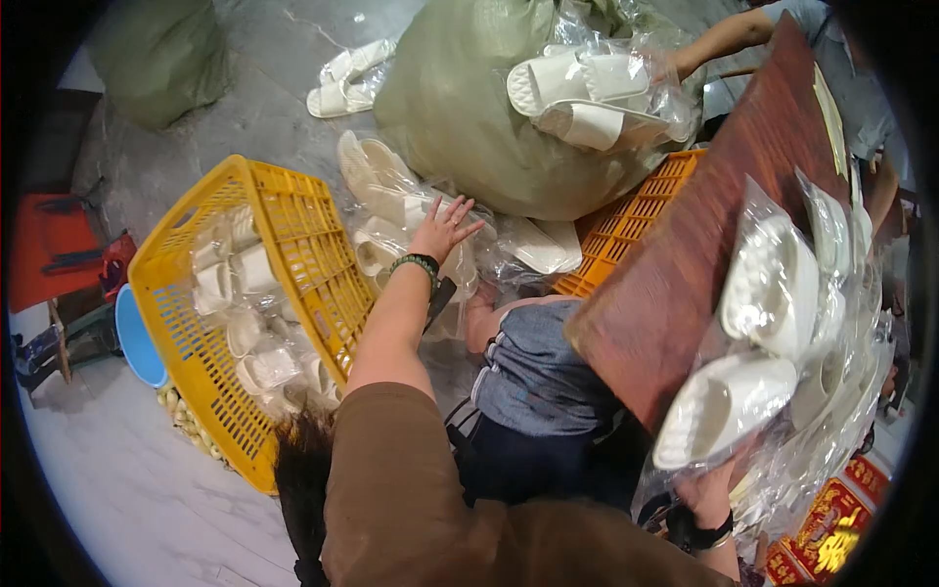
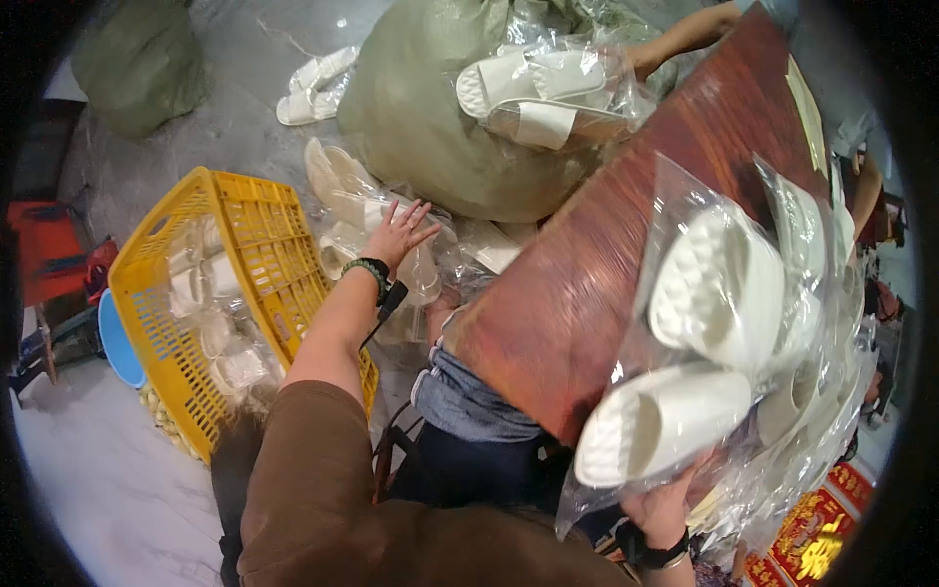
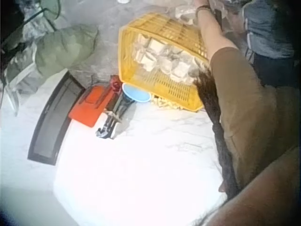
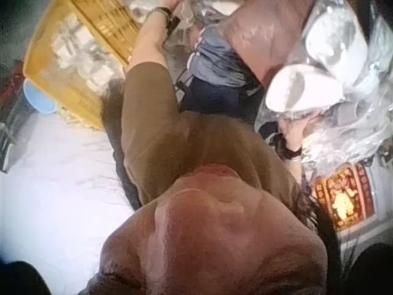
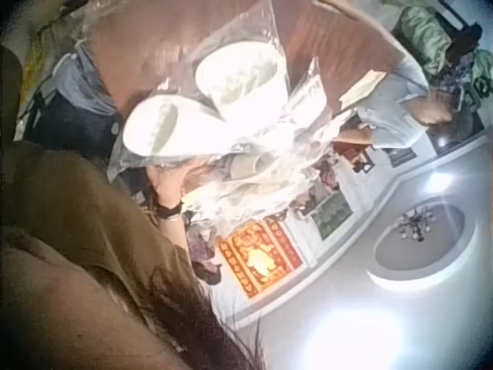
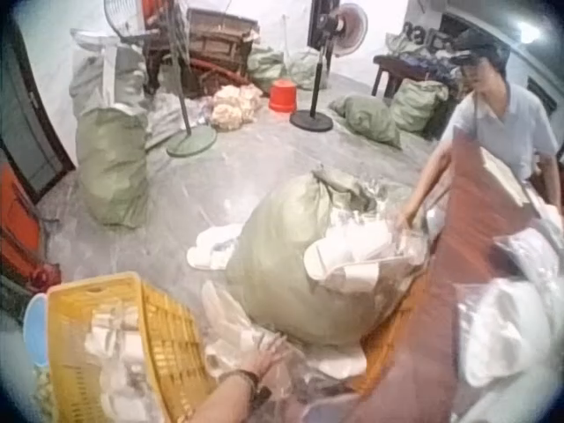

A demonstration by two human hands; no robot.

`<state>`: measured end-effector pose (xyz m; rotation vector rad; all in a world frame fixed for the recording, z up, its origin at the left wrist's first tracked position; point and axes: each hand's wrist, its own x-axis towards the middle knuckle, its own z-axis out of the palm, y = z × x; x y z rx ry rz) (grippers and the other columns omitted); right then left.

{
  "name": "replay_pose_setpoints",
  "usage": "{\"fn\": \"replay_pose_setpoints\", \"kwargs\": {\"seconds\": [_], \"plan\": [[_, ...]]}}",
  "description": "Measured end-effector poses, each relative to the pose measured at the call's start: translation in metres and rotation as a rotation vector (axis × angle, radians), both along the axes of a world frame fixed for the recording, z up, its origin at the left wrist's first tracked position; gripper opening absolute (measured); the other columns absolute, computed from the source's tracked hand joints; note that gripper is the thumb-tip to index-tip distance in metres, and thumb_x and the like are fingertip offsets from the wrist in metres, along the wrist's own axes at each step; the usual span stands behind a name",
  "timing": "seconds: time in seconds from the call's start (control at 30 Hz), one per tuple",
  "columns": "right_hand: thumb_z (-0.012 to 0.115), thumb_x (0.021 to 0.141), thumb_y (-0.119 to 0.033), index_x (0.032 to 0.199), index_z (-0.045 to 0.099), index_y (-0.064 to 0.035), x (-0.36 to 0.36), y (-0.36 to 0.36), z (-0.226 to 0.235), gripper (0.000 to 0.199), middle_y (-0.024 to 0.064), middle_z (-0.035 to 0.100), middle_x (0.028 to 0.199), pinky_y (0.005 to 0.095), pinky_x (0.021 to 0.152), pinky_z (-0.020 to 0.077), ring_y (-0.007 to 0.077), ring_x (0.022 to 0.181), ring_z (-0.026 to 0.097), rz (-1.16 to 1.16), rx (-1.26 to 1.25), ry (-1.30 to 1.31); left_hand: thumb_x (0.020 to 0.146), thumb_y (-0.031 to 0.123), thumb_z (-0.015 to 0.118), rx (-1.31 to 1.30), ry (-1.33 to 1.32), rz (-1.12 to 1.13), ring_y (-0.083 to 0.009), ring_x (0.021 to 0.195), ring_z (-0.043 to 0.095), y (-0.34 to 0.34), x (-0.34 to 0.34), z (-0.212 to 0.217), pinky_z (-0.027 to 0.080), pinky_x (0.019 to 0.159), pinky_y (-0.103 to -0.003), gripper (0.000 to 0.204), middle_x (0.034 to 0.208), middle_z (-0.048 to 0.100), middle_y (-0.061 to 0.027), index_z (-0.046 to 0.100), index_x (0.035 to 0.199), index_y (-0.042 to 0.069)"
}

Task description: Packaging pairs of white slippers into clear plastic bags and sorting them into a yellow bin.

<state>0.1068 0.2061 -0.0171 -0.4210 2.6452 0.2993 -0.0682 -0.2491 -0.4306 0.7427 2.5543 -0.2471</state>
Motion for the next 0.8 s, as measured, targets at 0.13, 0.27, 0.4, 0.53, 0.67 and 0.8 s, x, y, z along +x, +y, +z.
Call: {"fn": "replay_pose_setpoints", "kwargs": {"seconds": [0.13,0.27,0.4,0.53,0.67,0.8], "plan": [[0.073,0.072,-0.027,0.154,-0.004,0.0010,-0.004,0.002,0.007,0.116,0.0363,0.006,0.154,0.0603,0.119,0.0035,0.0521,0.145,0.009,0.167,0.216,-0.128,0.055,0.040,0.091,0.072,0.030,0.019,-0.0297,0.148,0.022,0.014,-0.017,-0.043,0.021,0.118,-0.053,0.137,0.162,0.022,-0.0107,0.003,0.159,0.032],[0.074,0.071,-0.027,0.154,-0.004,0.0002,0.064,0.091,0.035,0.117,0.0363,0.005,0.154,0.0608,0.118,0.0041,0.0524,0.145,0.009,0.149,0.144,-0.113,0.067,0.019,0.084,0.232,0.164,0.179,-0.0289,0.128,0.050,0.010,-0.009,-0.074,0.038,0.108,-0.042,0.110,0.148,0.043,-0.0130,0.020,0.157,0.024],[0.075,0.070,-0.026,0.155,-0.004,-0.0006,0.062,0.100,0.019,0.118,0.0364,0.005,0.155,0.0614,0.118,0.0047,0.0527,0.145,0.009,0.111,0.061,-0.082,0.093,0.014,0.052,0.253,-0.041,0.358,-0.0251,0.105,0.062,0.015,-0.017,-0.069,0.046,0.092,-0.037,0.033,0.113,0.064,-0.0097,0.060,0.124,0.007],[0.076,0.070,-0.026,0.155,-0.005,-0.0013,0.050,0.091,0.005,0.120,0.0364,0.004,0.155,0.0619,0.118,0.0053,0.0529,0.145,0.009,0.078,-0.031,-0.053,0.095,0.021,0.050,0.165,-0.180,0.589,-0.0266,0.116,0.060,0.016,-0.017,-0.071,0.043,0.100,-0.044,0.033,0.120,0.065,-0.0088,0.066,0.120,0.007],[0.077,0.069,-0.026,0.155,-0.005,-0.0021,0.048,0.093,0.000,0.121,0.0364,0.003,0.155,0.0624,0.117,0.0059,0.0532,0.145,0.009,0.024,-0.096,0.000,0.098,0.029,0.047,0.069,0.250,0.071,-0.0347,0.130,0.051,0.015,0.005,-0.083,0.025,0.113,-0.054,0.038,0.137,0.060,-0.0081,0.068,0.126,0.016],[0.078,0.069,-0.026,0.155,-0.005,-0.0029,0.028,0.077,-0.019,0.122,0.0364,0.002,0.155,0.0629,0.117,0.0065,0.0535,0.145,0.009,-0.012,-0.191,0.047,0.094,0.026,0.051,-0.041,-0.312,0.156,-0.0283,0.115,0.061,0.014,0.011,-0.089,0.032,0.110,-0.050,0.028,0.106,0.073,-0.0064,0.076,0.103,0.017]]}}
